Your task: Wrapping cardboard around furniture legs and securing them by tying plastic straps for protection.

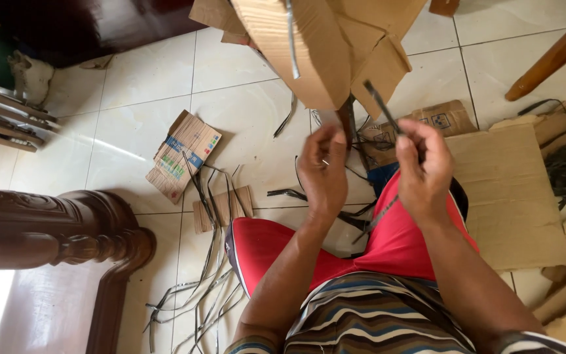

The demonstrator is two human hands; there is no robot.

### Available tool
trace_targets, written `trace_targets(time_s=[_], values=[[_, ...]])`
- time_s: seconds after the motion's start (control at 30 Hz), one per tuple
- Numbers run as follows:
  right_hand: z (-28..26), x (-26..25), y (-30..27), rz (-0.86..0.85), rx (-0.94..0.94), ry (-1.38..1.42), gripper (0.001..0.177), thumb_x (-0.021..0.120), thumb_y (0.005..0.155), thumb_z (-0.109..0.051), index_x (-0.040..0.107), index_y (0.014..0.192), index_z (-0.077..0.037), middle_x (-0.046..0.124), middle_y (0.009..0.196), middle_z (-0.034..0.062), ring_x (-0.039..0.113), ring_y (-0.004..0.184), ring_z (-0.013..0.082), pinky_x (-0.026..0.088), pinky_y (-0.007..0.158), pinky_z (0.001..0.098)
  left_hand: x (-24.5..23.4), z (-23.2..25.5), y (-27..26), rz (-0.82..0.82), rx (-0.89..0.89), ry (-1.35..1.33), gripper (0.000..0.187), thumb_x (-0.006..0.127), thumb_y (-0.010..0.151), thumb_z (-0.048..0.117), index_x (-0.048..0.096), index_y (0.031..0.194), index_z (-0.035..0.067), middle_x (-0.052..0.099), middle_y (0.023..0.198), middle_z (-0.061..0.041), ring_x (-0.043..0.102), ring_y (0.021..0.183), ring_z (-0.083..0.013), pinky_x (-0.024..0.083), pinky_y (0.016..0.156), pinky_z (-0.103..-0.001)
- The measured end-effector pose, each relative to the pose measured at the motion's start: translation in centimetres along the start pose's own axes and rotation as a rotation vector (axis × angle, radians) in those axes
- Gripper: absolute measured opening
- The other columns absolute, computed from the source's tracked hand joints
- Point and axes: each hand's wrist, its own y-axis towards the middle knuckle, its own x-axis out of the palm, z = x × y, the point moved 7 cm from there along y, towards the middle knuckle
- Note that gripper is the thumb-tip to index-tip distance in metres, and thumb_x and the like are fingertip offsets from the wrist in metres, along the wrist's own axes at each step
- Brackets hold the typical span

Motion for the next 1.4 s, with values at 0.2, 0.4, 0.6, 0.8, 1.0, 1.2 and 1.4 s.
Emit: trace_targets(time_s=[0.2,0.4,0.6,0.8,1.0,1.2,1.4], values=[[-2.4,4.6,6.9,-0.239,-0.081,0.02,0.057,0.068,0.104,-0.026,0.051,0.152,0.001,0.057,0.081,0.0184,0.055,0.073,0.0257,0.046,0.066,0.0426,1.0,1.0,1.8,0.117,0.122,-0.054,0.055,0.064,0.104,0.019,0.041,0.152,0.003,0.047,0.143,-0.016,0.056,0.124,-0.026,0.045,0.11,-0.043],[-2.8,8.2,9.1,-0.468,-0.013,0.048,0.072,0.06,0.095,0.001,0.037,0.161,-0.015,0.068,0.128,0.0304,0.066,0.11,0.0537,0.055,0.09,0.0598,3.0,0.9,3.2,0.15,0.19,0.08,0.07,0.068,0.102,0.023,0.032,0.159,0.003,0.032,0.152,-0.018,0.044,0.139,-0.036,0.04,0.115,-0.054],[-0.7,7.7,10.2,-0.637,0.153,-0.046,0.063,0.062,0.099,-0.029,0.039,0.158,-0.024,0.075,0.106,0.0214,0.07,0.099,0.0475,0.053,0.09,0.0598,5.4,0.2,5.1,0.188,0.146,0.086,0.078,0.073,0.099,0.028,0.03,0.161,0.006,0.034,0.154,-0.016,0.044,0.135,-0.0318,0.04,0.115,-0.052],[0.8,7.8,10.1,-0.742,-0.063,-0.247,0.069,0.053,0.096,-0.022,0.029,0.157,0.0,0.072,0.094,0.0316,0.07,0.089,0.0527,0.053,0.079,0.0636,5.8,-0.9,7.4,0.348,0.041,0.202,0.082,0.091,0.08,0.035,0.046,0.143,0.006,0.053,0.128,-0.013,0.061,0.114,-0.0285,0.054,0.096,-0.043],[1.0,6.3,12.7,-0.746,-0.068,-0.164,0.061,0.051,0.094,-0.013,0.041,0.152,0.002,0.073,0.085,0.0267,0.071,0.075,0.051,0.058,0.065,0.0588,6.6,0.6,10.2,0.413,0.128,0.442,0.087,0.095,0.072,0.022,0.046,0.142,0.009,0.055,0.122,-0.018,0.067,0.108,-0.0368,0.062,0.084,-0.045],[5.4,3.8,16.1,-0.441,0.024,0.247,0.033,0.056,0.104,-0.012,0.068,0.135,-0.008,0.077,0.107,0.0123,0.076,0.101,0.0341,0.061,0.083,0.0415,9.0,0.3,10.1,0.571,-0.111,0.557,0.081,0.085,0.072,0.007,0.039,0.138,-0.004,0.053,0.123,-0.025,0.058,0.121,-0.0413,0.05,0.109,-0.057],[3.4,7.8,19.1,-0.583,-0.094,0.3,0.038,0.054,0.104,-0.005,0.06,0.141,-0.005,0.067,0.133,0.024,0.063,0.126,0.0474,0.054,0.1,0.0584,8.6,-4.7,9.1,0.596,0.149,0.408,0.084,0.087,0.073,0.0,0.035,0.139,-0.007,0.05,0.131,-0.032,0.056,0.127,-0.0431,0.049,0.111,-0.052]])
